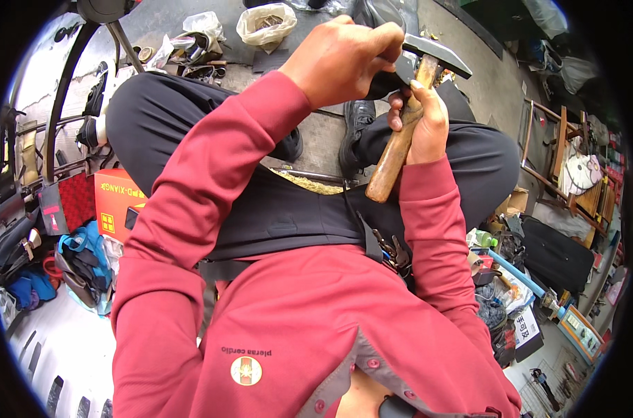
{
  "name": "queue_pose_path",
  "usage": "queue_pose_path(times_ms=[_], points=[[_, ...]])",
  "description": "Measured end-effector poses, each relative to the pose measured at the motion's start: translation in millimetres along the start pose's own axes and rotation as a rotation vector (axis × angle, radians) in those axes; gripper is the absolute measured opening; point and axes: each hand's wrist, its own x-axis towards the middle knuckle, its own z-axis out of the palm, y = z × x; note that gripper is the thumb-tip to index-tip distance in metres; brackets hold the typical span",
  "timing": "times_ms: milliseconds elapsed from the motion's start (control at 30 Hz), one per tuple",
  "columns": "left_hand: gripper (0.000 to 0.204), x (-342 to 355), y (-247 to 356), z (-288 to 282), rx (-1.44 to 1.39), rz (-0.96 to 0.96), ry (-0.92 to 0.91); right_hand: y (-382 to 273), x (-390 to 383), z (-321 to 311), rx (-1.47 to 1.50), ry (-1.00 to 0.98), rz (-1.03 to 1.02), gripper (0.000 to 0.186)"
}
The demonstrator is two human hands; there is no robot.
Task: The person hammers nails into the heel of a black boot, then applies glue to the heel and presses it to secure the repair. The person handles the boot and tools while seated on the floor.
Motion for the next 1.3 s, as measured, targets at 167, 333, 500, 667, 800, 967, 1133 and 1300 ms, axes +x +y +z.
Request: queue_pose_path(times_ms=[167, 333, 500, 667, 800, 967, 1133, 1300], points=[[0.023, -17.4, 5.2, -7.8, -0.103, -0.109, -0.077, 8.9, -5.4, 10.1, -0.173, 0.023, -0.034, 0.063], [0.017, -36.0, 17.9, -9.1, -0.336, -0.288, 0.048, 14.9, -14.4, 16.0, -0.164, 0.031, -0.037, 0.072], [0.010, -58.1, 39.6, -1.0, -0.815, -0.725, 0.432, 20.7, -20.7, 16.2, -0.182, 0.061, -0.045, 0.073], [0.015, -65.1, 53.2, 6.8, -0.908, -0.924, 0.529, 31.3, -22.1, 14.6, -0.156, 0.058, -0.079, 0.074], [0.015, -60.8, 62.4, 6.4, -0.907, -0.910, 0.488, 33.3, -25.2, 14.7, -0.130, 0.057, -0.062, 0.073], [0.017, -50.7, 74.0, 6.8, -0.775, -0.915, 0.435, 32.0, -25.0, 14.2, -0.172, 0.044, -0.131, 0.073], [0.022, -45.1, 77.0, 8.8, -0.644, -0.911, 0.420, 32.2, -24.1, 13.3, -0.192, 0.036, -0.124, 0.075], [0.016, -45.0, 73.7, 11.4, -0.631, -0.959, 0.399, 27.5, -28.3, 14.2, -0.121, 0.021, -0.035, 0.076]])
